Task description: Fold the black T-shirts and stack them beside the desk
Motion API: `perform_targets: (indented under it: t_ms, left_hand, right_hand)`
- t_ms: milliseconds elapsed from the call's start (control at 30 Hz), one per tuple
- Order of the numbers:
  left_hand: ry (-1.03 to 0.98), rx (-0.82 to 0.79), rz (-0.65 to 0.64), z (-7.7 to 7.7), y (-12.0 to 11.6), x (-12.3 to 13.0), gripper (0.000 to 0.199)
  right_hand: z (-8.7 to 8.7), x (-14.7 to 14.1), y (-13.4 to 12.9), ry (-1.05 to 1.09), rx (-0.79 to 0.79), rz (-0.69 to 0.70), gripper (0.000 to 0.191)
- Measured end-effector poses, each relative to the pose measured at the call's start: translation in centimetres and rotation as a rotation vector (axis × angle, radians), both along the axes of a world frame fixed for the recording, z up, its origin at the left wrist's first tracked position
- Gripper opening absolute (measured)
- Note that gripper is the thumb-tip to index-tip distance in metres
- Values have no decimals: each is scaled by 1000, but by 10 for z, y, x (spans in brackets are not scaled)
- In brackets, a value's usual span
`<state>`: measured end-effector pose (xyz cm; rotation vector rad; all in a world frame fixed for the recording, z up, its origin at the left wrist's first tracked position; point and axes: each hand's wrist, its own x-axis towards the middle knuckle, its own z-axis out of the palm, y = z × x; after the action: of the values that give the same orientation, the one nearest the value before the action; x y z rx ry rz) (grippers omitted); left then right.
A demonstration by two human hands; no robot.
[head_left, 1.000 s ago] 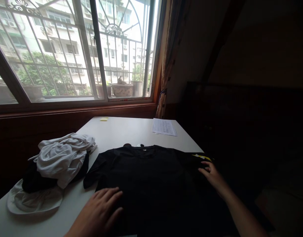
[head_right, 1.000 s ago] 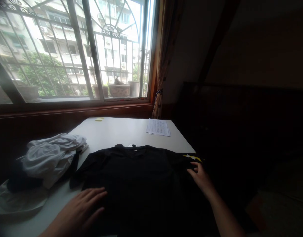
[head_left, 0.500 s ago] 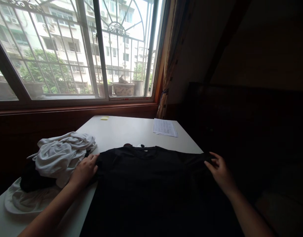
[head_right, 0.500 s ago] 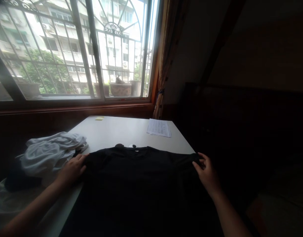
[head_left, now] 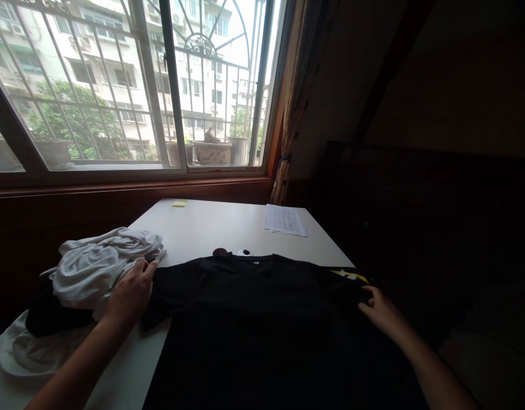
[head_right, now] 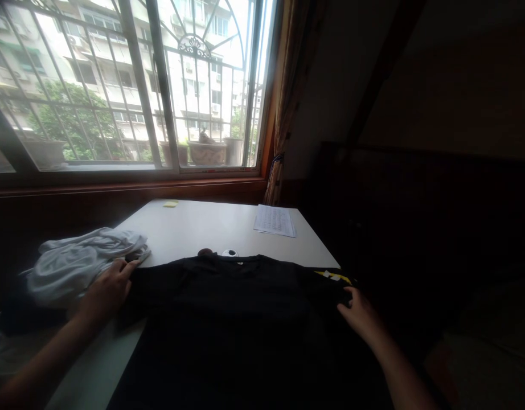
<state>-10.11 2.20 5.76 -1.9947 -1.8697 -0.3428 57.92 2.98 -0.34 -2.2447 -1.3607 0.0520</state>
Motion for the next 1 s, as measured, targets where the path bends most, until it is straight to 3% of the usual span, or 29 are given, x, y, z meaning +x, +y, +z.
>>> perform_targets:
  t_ms: [133,267,333,433,567,667,833,1000]
  left_hand:
    - [-30,-4,-80,14,-3,25,37]
    - [-118,-155,-397,11,8,75,36]
    - [-139,-255,-443,-2,19,102,41]
    - [-145,-383,-331,-27,38,134,55]
    - [-159,-390,-262,-46,62,138,62]
    - [-164,-401,-239,-47,75,119,62]
    - [-162,-417,-239,-46,88,91,61]
    - [-172,-401,-230,-45,99,91,57]
  right_hand:
    - [31,-40,-4,-343,35,58,57]
    - [52,-110,8,-363,65,435,39]
    - [51,-151,18,-318,58,617,41]
    - [39,-209,30,-251,-53,816,50]
    - [21,-261,42,-265,-151,923,60]
    - [15,-272,49,-252,-172,893,63]
    - [14,-260,60,-216,-214,841,69]
    - [18,-260,72,-210,-110,728,51]
